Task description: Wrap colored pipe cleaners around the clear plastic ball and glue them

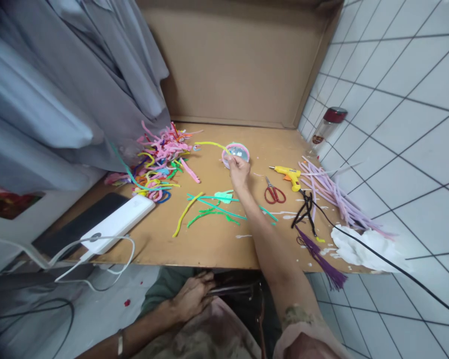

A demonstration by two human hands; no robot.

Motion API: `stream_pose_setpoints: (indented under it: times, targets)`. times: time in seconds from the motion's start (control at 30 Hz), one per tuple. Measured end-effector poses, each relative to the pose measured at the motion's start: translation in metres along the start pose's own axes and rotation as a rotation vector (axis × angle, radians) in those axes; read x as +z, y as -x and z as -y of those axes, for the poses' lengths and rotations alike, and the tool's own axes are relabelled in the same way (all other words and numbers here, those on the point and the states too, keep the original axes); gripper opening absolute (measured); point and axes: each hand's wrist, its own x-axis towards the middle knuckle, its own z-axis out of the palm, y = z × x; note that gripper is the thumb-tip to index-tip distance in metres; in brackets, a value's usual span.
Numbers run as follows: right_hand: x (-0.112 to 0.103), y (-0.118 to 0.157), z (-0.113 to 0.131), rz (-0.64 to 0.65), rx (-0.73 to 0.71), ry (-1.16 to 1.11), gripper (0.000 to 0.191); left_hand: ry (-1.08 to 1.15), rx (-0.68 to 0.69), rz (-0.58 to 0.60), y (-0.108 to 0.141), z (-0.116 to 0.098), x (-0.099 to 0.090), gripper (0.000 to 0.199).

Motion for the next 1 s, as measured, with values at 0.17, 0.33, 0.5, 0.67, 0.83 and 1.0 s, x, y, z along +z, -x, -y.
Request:
stream_pose_setpoints:
  times: [0.17,0.33,0.5,0.67,0.83,1.0]
  targets:
    - [0.006,0.008,0.006,-0.064,-0.043,-0.030,0.042,-0.110,0.402,-0.083,0.037,-0.023,-0.033,0.052]
    - [0.006,0.017,0.010,-0.011,-0.016,-0.073,0.043,-0.096,0.249,-0.043,0.053,-0.009,-0.008,0.051]
    - [0.004,0.027,0.014,0.126,-0.029,-0.064,0.044,0.215,0.236,0.205,0.062,-0.011,-0.048,0.059]
    - [0.005,0.030,0.018,0.140,-0.012,-0.107,0.046,0.660,0.346,-0.144,0.056,-0.032,-0.143,0.026]
    - [0.005,0.032,0.018,0.115,0.007,-0.136,0.052,0.494,0.031,-0.975,0.004,-0.015,-0.197,0.025]
    - [0.004,0.033,0.011,0.088,0.018,-0.140,0.058,-0.043,-0.487,-0.837,-0.021,0.019,-0.201,0.020]
